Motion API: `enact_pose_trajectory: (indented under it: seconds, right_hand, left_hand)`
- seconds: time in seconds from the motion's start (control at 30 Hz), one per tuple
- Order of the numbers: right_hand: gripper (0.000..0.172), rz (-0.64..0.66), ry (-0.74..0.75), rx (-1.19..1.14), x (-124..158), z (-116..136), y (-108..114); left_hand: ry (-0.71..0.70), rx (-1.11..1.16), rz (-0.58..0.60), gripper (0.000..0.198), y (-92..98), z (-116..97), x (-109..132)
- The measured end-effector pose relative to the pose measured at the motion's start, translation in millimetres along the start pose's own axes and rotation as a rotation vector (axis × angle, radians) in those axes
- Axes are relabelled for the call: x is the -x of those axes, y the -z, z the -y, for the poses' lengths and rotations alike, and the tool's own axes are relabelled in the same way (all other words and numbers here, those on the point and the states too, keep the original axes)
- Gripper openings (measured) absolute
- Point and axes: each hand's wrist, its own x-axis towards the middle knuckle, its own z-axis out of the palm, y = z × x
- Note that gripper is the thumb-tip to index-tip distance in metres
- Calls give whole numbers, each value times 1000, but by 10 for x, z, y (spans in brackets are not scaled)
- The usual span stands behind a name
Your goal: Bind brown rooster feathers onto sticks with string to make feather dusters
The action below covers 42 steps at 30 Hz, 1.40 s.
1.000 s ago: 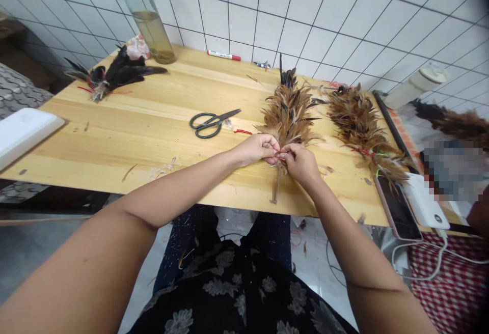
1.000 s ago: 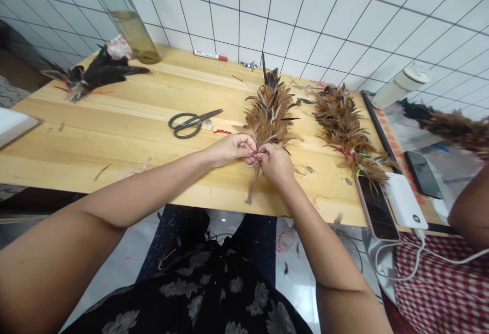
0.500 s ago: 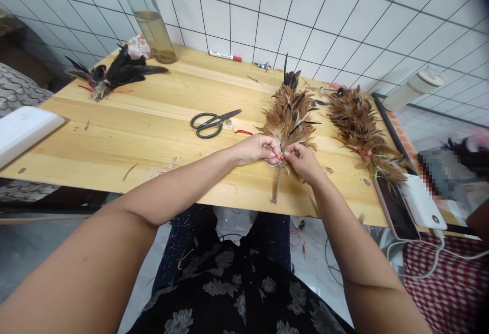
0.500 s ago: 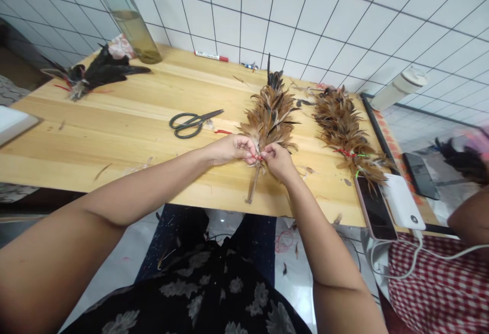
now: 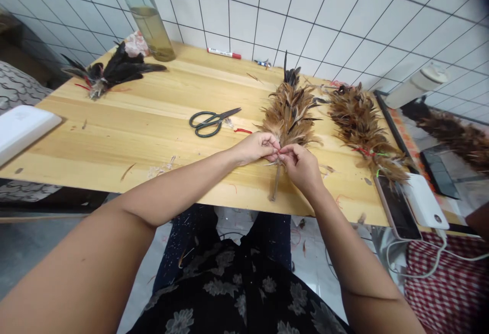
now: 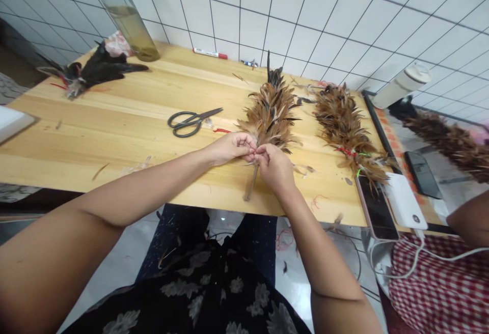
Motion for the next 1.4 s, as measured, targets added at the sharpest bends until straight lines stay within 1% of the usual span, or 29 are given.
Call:
enact_pose_trajectory:
  seconds: [0.17, 0.33, 0.47, 0.6, 0.8, 0.93, 1.0, 1.13, 1.2, 1.3, 1.4]
  right_hand:
    - [17, 23, -93, 50, -12, -66, -83]
    - [19, 48, -90, 242, -34, 64, -78]
    - [15, 62, -114, 288, -54, 118, -69]
    - [11, 56, -115, 203, -95, 28, -98]
    - [6, 80, -231, -95, -144, -154, -135]
    - [7, 68, -235, -144, -136, -172, -144]
    - [7, 57, -219, -138, -128, -169, -149]
    - [7, 48, -164, -127, -110, -175, -157]
    - [8, 59, -137, -135, -97, -177, -158]
    - [9, 74, -121, -133, -81, -166, -147]
    - [11, 80, -120, -131, -81, -148, -123]
  left_hand:
    - [7, -30, -23, 8, -20, 6, -7]
    - [-9, -48, -42, 9, -38, -2, 4]
    - [-11, -54, -27, 9, -33, 5, -1]
    - [-22, -45, 13, 8, 4, 29, -24]
    - [-18, -62, 99, 9, 57, 13, -25]
    - [-71, -128, 124, 9, 58, 26, -17]
    - [-106, -182, 106, 9, 47, 53, -22]
    - [-170, -360, -35, 10, -12, 98, -28]
    - [-221, -427, -87, 11, -58, 100, -14]
    - [-293, -506, -127, 12, -117, 85, 20]
    - [-311, -543, -139, 13, -125, 87, 34]
